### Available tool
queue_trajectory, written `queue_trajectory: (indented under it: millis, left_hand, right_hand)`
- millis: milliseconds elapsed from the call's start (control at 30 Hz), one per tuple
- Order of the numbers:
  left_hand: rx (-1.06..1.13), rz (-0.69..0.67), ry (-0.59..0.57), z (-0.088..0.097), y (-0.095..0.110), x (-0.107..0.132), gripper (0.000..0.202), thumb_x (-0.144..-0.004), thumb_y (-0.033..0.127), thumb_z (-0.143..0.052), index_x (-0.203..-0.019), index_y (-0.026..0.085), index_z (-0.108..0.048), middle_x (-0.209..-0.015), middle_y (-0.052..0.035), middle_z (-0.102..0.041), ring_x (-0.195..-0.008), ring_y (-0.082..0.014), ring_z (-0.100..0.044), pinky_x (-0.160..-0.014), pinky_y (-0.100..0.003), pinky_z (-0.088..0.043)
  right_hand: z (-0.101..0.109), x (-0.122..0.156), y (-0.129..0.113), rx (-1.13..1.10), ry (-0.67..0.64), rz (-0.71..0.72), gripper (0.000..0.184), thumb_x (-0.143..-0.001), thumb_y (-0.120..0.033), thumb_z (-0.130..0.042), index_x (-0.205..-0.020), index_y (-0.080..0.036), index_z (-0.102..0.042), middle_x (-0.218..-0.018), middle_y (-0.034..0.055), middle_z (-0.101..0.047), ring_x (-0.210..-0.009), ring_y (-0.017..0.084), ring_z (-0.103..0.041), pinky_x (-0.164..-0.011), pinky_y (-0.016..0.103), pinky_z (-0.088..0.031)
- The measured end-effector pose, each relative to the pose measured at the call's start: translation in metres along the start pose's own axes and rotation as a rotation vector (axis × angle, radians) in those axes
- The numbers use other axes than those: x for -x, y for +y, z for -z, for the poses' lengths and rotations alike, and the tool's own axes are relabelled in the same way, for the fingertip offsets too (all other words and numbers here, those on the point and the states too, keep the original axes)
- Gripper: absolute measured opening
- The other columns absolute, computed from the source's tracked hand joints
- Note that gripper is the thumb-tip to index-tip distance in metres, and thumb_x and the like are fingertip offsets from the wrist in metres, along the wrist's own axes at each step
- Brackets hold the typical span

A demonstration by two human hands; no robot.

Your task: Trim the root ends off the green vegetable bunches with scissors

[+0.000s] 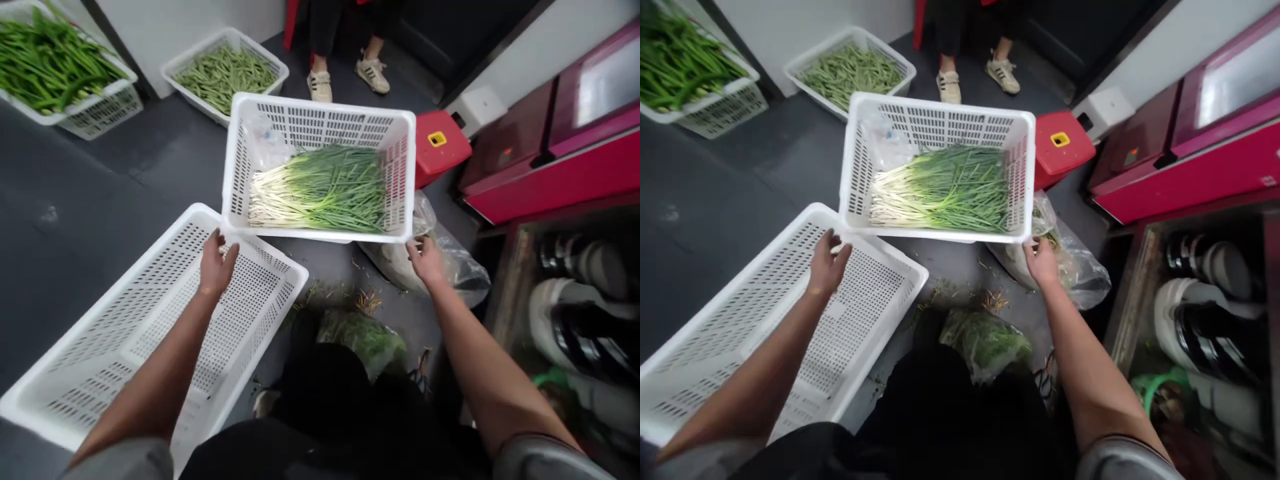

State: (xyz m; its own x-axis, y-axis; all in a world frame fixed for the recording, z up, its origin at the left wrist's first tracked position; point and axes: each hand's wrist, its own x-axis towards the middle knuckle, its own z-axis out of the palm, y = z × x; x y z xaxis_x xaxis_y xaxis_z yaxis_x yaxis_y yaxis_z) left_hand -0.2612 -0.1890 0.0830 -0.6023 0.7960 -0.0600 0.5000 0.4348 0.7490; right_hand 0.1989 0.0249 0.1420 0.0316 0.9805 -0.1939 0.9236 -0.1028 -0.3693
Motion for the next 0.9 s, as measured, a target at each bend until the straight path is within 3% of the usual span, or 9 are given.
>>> queue_trajectory:
  millis: [100, 167, 233, 333, 433, 600, 733, 800, 900]
  left_hand:
    - [0.049, 0.017, -0.292, -0.016, -0.017, 0.109, 0.074, -0.08, 0.05, -0.05, -0.141, 0.012, -0.031, -0.13, -0.0193, -0.051, -0.118, -0.03, -0.053, -0.092, -0.044, -0.048]
    - [-0.009, 0.042, -0.516, -0.032, -0.027, 0.171, 0.073, -0.076, 0.049, -0.051, -0.135, 0.009, -0.039, -0.126, -0.0212, -0.055, -0.117, -0.0342, -0.054, -0.094, -0.051, -0.045]
    - [-0.104, 0.003, -0.555, -0.046, -0.036, 0.207, 0.069, -0.074, 0.042, -0.049, -0.133, 0.007, -0.042, -0.129, -0.0227, -0.053, -0.123, -0.0358, -0.048, -0.101, -0.053, -0.039]
    - [-0.184, -0.03, -0.661, -0.053, -0.039, 0.203, 0.058, -0.068, 0.034, -0.048, -0.12, 0.011, -0.054, -0.117, -0.0172, -0.064, -0.114, -0.0332, -0.056, -0.097, -0.049, -0.044]
    - [-0.272, -0.071, -0.789, -0.041, -0.019, 0.157, 0.036, -0.062, 0.034, -0.05, -0.092, 0.021, -0.065, -0.086, -0.0097, -0.072, -0.087, -0.0335, -0.067, -0.079, -0.049, -0.053]
    - [-0.354, -0.275, -0.548, 0.017, 0.085, 0.107, 0.03, -0.07, 0.05, -0.055, -0.086, 0.027, -0.065, -0.067, -0.0048, -0.068, -0.067, -0.0328, -0.066, -0.068, -0.049, -0.053]
    - [-0.288, -0.371, -0.411, 0.053, 0.211, 0.139, 0.039, -0.077, 0.057, -0.052, -0.104, 0.031, -0.062, -0.083, -0.0007, -0.069, -0.083, -0.0284, -0.067, -0.084, -0.049, -0.051]
    - [-0.19, -0.465, -0.414, 0.046, 0.264, 0.17, 0.039, -0.077, 0.055, -0.054, -0.106, 0.03, -0.062, -0.089, 0.0004, -0.068, -0.089, -0.0247, -0.066, -0.088, -0.043, -0.051]
    - [-0.119, -0.708, -0.696, 0.002, 0.308, 0.216, 0.043, -0.077, 0.05, -0.053, -0.107, 0.021, -0.062, -0.094, -0.0039, -0.069, -0.084, -0.0215, -0.065, -0.081, -0.036, -0.052]
  right_hand:
    - [-0.014, 0.095, 0.046, 0.472, -0.309, 0.018, 0.054, -0.096, -0.044, -0.029, -0.138, -0.011, -0.033, -0.127, 0.0203, -0.052, -0.106, 0.022, -0.059, -0.09, 0.035, -0.046]
    - [-0.032, 0.163, 0.075, 0.558, -0.489, -0.078, 0.057, -0.09, -0.046, -0.046, -0.135, -0.011, -0.04, -0.128, 0.0216, -0.051, -0.112, 0.027, -0.056, -0.092, 0.039, -0.044]
    - [-0.05, 0.215, 0.097, 0.56, -0.631, -0.171, 0.049, -0.086, -0.042, -0.057, -0.125, -0.013, -0.051, -0.122, 0.0171, -0.055, -0.108, 0.026, -0.056, -0.092, 0.043, -0.045]
    - [-0.062, 0.248, 0.122, 0.486, -0.756, -0.259, 0.034, -0.089, -0.036, -0.056, -0.118, -0.017, -0.055, -0.118, 0.009, -0.057, -0.101, 0.02, -0.058, -0.086, 0.042, -0.05]
    - [-0.047, 0.249, 0.147, 0.379, -0.774, -0.278, 0.035, -0.09, -0.035, -0.055, -0.119, -0.016, -0.055, -0.119, 0.009, -0.057, -0.101, 0.02, -0.059, -0.084, 0.041, -0.051]
    - [-0.019, 0.289, 0.178, 0.257, -0.755, -0.248, 0.037, -0.09, -0.037, -0.055, -0.121, -0.016, -0.054, -0.12, 0.009, -0.057, -0.102, 0.021, -0.058, -0.086, 0.043, -0.05]
    - [-0.033, 0.326, 0.167, 0.2, -0.637, -0.2, 0.066, -0.085, -0.047, -0.059, -0.139, -0.017, -0.035, -0.131, 0.0185, -0.051, -0.114, 0.027, -0.055, -0.091, 0.04, -0.045]
    - [-0.044, 0.325, 0.151, 0.151, -0.592, -0.148, 0.071, -0.083, -0.047, -0.06, -0.142, -0.021, -0.031, -0.136, 0.0177, -0.047, -0.117, 0.028, -0.053, -0.092, 0.038, -0.044]
    - [-0.054, 0.31, 0.129, 0.064, -0.596, -0.077, 0.05, -0.086, -0.041, -0.059, -0.13, -0.021, -0.047, -0.128, 0.0111, -0.054, -0.109, 0.024, -0.057, -0.09, 0.041, -0.047]
